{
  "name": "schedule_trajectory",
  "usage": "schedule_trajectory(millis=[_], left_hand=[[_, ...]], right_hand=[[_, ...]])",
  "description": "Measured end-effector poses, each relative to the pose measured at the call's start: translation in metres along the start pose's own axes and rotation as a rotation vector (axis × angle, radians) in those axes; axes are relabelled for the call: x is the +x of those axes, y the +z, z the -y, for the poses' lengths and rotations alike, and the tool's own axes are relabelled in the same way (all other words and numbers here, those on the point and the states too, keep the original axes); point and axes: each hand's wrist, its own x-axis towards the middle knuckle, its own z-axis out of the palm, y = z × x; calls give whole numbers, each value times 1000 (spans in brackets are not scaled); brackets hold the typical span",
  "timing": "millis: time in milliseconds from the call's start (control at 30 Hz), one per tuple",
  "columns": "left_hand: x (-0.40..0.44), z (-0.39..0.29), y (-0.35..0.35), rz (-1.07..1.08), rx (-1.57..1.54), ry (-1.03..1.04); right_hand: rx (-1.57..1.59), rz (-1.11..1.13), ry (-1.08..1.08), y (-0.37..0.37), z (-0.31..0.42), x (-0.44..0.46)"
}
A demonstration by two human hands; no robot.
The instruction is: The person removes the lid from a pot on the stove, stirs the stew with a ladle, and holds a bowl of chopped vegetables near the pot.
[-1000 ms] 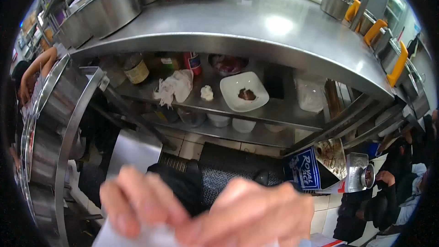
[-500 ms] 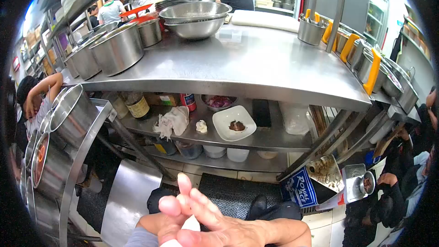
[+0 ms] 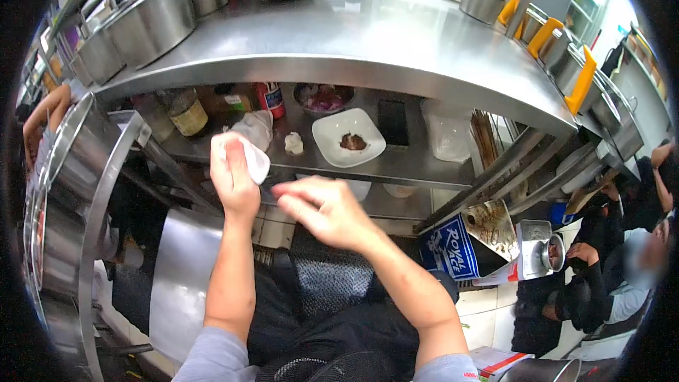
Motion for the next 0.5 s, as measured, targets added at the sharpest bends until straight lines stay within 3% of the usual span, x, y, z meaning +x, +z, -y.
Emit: schedule_trajectory(millis=[33,100,133,167,200,233,367,500], left_hand=[[4,28,-7,3,41,-24],[7,57,-18,-5,81,-63],[10,64,-22,-10,134,-17],[11,68,-25,-12,189,28],[14,66,-27,-21,188,24],[17,59,-27,2,157,-7],[22,55,-30,42,154,-13],[21,57,-38,54,98,-46]], right_hand=[[-185,-108,-65,-3,-21,4],[-281,-215,128,-20,-49,5],[-576,-289,31,-35,-67,11],[-467,-287,255,-47,-53,19],[-731,-248,201,-63,-85,22],[-792,-223,246,-76,-99,28],[-923,-92,274,-95,-141,51],[-1026,193,503,-93,-141,84]])
